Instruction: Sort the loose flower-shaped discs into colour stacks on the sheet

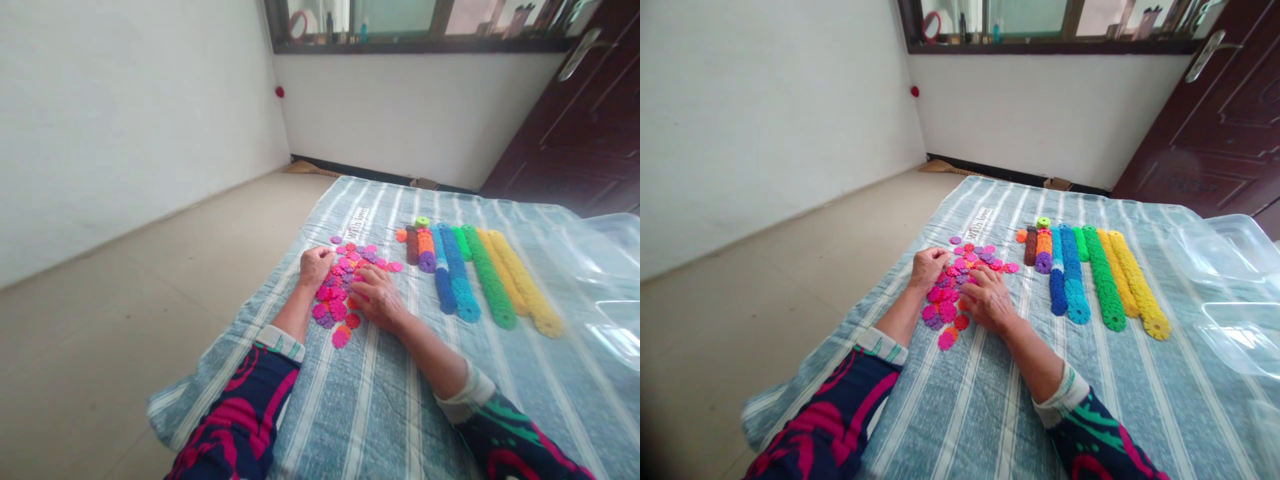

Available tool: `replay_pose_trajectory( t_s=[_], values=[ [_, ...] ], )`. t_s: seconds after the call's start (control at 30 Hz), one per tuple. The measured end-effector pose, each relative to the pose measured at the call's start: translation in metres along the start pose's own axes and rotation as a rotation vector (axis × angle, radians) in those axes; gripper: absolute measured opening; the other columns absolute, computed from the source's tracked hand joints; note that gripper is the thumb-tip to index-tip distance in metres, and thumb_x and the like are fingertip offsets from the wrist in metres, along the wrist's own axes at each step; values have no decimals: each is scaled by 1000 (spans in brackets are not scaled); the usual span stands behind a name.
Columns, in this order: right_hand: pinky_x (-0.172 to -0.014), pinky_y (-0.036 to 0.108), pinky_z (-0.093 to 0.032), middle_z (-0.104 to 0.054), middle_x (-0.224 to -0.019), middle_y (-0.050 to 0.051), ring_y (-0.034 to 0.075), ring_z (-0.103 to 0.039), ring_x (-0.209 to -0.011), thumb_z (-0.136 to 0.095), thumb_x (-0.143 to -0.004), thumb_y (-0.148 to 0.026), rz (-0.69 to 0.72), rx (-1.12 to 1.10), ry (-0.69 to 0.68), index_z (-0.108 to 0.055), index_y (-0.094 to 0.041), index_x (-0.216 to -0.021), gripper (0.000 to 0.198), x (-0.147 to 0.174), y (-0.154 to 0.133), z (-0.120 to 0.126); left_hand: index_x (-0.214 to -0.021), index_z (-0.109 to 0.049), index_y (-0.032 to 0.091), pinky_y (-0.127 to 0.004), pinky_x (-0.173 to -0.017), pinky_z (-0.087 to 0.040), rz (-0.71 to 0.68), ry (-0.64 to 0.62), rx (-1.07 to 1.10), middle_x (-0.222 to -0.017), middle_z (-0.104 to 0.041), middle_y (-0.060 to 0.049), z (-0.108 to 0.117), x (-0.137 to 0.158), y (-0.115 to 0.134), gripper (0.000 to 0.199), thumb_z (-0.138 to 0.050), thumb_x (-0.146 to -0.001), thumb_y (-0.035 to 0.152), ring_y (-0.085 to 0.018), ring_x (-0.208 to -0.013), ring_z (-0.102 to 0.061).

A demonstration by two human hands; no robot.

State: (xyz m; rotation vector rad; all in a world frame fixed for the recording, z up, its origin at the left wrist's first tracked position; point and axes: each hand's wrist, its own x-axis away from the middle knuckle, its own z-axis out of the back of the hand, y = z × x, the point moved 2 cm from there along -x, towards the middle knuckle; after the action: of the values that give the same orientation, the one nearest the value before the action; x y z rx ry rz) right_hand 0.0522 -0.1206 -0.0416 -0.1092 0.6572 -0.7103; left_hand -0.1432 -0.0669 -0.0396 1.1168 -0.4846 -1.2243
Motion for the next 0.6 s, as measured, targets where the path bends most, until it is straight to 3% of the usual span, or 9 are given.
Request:
replay_pose_trajectory(
  t_s=[0.13, 0.43, 0.6],
  values=[
    [-105, 49, -37, -61, -122, 10, 30, -44, -127, -64, -90, -31, 63, -19, -100, -74, -23, -97, 14, 2, -11, 2, -71, -71, 16, -22, -55, -44, -12, -2, -11, -56, -62, 2, 0, 0, 0, 19, -58, -71, 30, -13, -56, -56],
    [-103, 48, -39, -63, -118, 12, 30, -46, -123, -64, -89, -29, -29, -4, -24, -73, -21, -95, 14, 3, 2, 4, -73, -71, 17, -24, -63, -47, -46, -40, -31, -64, -67, 0, 3, 1, 0, 20, -61, -72, 34, -14, -64, -61],
    [-103, 47, -38, -63, -112, 11, 29, -47, -121, -65, -88, -28, -48, 7, -10, -72, -21, -93, 11, 4, 4, 1, -84, -73, 18, -28, -76, -51, -225, -149, -155, -89, -71, -3, 0, 4, 11, 26, -74, -67, 36, -15, -74, -62]
  ],
)
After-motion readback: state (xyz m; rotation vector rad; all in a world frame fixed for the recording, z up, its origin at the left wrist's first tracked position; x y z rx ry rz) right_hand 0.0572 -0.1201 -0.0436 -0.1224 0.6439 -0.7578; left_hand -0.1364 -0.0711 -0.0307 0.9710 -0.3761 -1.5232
